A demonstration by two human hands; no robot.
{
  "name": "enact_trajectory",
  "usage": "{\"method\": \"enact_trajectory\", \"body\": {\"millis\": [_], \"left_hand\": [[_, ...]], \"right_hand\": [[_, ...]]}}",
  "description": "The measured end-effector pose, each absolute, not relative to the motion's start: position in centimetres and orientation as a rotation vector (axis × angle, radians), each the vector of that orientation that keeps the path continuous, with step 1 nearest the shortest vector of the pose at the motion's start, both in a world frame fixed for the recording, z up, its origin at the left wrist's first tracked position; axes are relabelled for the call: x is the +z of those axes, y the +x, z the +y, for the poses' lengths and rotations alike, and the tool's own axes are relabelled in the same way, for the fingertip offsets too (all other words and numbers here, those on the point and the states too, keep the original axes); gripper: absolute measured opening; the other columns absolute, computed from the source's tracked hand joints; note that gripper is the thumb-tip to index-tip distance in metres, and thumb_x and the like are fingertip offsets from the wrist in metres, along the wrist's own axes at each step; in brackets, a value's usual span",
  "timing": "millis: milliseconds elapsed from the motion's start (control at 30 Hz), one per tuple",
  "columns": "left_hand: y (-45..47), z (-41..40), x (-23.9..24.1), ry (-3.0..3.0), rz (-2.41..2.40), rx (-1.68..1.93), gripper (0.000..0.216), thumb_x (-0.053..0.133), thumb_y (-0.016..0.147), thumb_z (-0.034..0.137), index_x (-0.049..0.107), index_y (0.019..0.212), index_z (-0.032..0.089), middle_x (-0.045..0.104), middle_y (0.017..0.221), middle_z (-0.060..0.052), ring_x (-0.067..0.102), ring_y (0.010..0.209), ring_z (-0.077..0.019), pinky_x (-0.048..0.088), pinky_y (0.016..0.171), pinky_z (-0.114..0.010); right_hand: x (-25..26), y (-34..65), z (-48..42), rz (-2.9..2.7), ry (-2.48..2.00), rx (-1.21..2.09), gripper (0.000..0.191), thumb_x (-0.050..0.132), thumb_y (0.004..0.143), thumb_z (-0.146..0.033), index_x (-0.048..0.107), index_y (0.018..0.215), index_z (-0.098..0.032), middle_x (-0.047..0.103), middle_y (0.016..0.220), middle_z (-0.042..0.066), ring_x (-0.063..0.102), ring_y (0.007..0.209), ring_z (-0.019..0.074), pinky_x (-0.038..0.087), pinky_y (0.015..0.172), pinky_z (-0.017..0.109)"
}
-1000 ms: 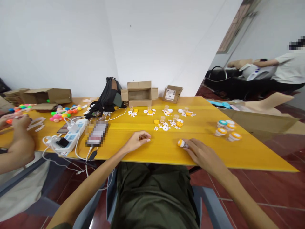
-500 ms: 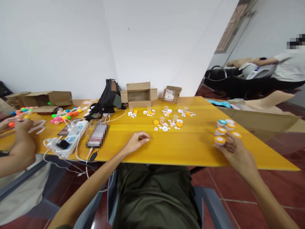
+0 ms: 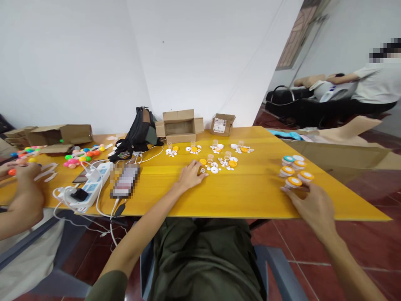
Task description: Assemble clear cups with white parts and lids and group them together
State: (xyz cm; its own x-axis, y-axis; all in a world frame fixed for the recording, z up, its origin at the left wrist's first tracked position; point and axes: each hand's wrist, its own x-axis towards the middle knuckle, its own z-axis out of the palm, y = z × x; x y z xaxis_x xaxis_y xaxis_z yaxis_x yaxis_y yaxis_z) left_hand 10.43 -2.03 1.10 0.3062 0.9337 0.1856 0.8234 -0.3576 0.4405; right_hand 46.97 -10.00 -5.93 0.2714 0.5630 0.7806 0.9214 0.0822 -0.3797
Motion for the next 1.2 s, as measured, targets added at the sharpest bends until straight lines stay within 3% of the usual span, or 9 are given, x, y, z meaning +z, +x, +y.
{"method": "enact_trajectory", "body": {"millis": [100, 200, 400, 533, 633, 867, 1200], "left_hand": [[10.7, -1.7, 1.2, 2.371, 1.554, 0.557, 0.018, 0.066, 0.092, 0.032, 0.071, 0.106, 0.022, 0.067, 0.117, -0.009, 0.067, 0.105, -0.028, 0.05, 0.088, -0.037], [10.3, -1.4, 1.1, 2.342, 1.503, 0.644, 0.013, 0.065, 0.091, 0.025, 0.073, 0.101, 0.02, 0.07, 0.109, -0.009, 0.068, 0.099, -0.0264, 0.051, 0.085, -0.035], [8.9, -0.3, 0.2, 2.046, 1.338, 0.966, 0.009, 0.066, 0.083, 0.016, 0.073, 0.087, 0.02, 0.071, 0.08, -0.002, 0.065, 0.076, -0.0183, 0.05, 0.077, -0.03], [7.5, 0.4, -0.2, 1.683, 1.242, 1.141, 0.006, 0.071, 0.078, 0.018, 0.075, 0.083, 0.019, 0.074, 0.08, -0.003, 0.066, 0.074, -0.0173, 0.051, 0.071, -0.027], [6.4, 0.7, -0.3, 1.41, 1.156, 1.217, 0.013, 0.076, 0.075, 0.025, 0.076, 0.086, 0.018, 0.076, 0.082, -0.004, 0.066, 0.074, -0.0172, 0.049, 0.065, -0.026], [5.2, 1.3, -0.5, 1.085, 0.924, 1.292, 0.024, 0.086, 0.068, 0.027, 0.077, 0.086, 0.015, 0.077, 0.078, -0.007, 0.066, 0.072, -0.0149, 0.052, 0.075, -0.029], [5.2, 1.5, -0.6, 1.027, 0.866, 1.307, 0.026, 0.089, 0.066, 0.024, 0.077, 0.088, 0.015, 0.077, 0.083, -0.008, 0.069, 0.077, -0.0164, 0.054, 0.08, -0.032]], "right_hand": [[-5.6, 45.0, -11.5, -1.361, -1.552, -0.6, 0.064, 0.055, 0.089, -0.07, 0.063, 0.127, -0.019, 0.068, 0.099, 0.02, 0.064, 0.096, 0.0445, 0.05, 0.081, 0.061], [-5.1, 42.5, -12.5, -1.455, -1.461, -0.646, 0.057, 0.051, 0.096, -0.062, 0.058, 0.134, -0.019, 0.066, 0.111, 0.021, 0.063, 0.102, 0.0412, 0.05, 0.089, 0.06], [-3.5, 36.2, -8.9, -1.707, -1.287, -0.213, 0.05, 0.052, 0.098, -0.053, 0.052, 0.136, -0.021, 0.065, 0.118, 0.016, 0.064, 0.108, 0.0318, 0.054, 0.093, 0.05], [-2.3, 31.9, -3.3, -1.808, -1.202, 0.07, 0.048, 0.052, 0.097, -0.054, 0.054, 0.135, -0.024, 0.062, 0.131, 0.016, 0.058, 0.126, 0.0324, 0.048, 0.107, 0.051], [-1.4, 29.3, 0.6, -1.869, -1.221, 0.215, 0.042, 0.052, 0.098, -0.051, 0.06, 0.128, -0.023, 0.065, 0.127, 0.015, 0.06, 0.124, 0.0326, 0.047, 0.107, 0.05], [-0.9, 26.6, 4.1, -1.959, -1.315, 0.372, 0.024, 0.054, 0.097, -0.042, 0.07, 0.102, -0.024, 0.072, 0.111, 0.012, 0.066, 0.11, 0.0309, 0.051, 0.098, 0.044], [-0.9, 27.2, 4.4, -1.909, -1.235, 0.556, 0.046, 0.044, 0.099, -0.059, 0.066, 0.082, -0.023, 0.074, 0.093, 0.008, 0.067, 0.095, 0.0272, 0.052, 0.091, 0.039]]}}
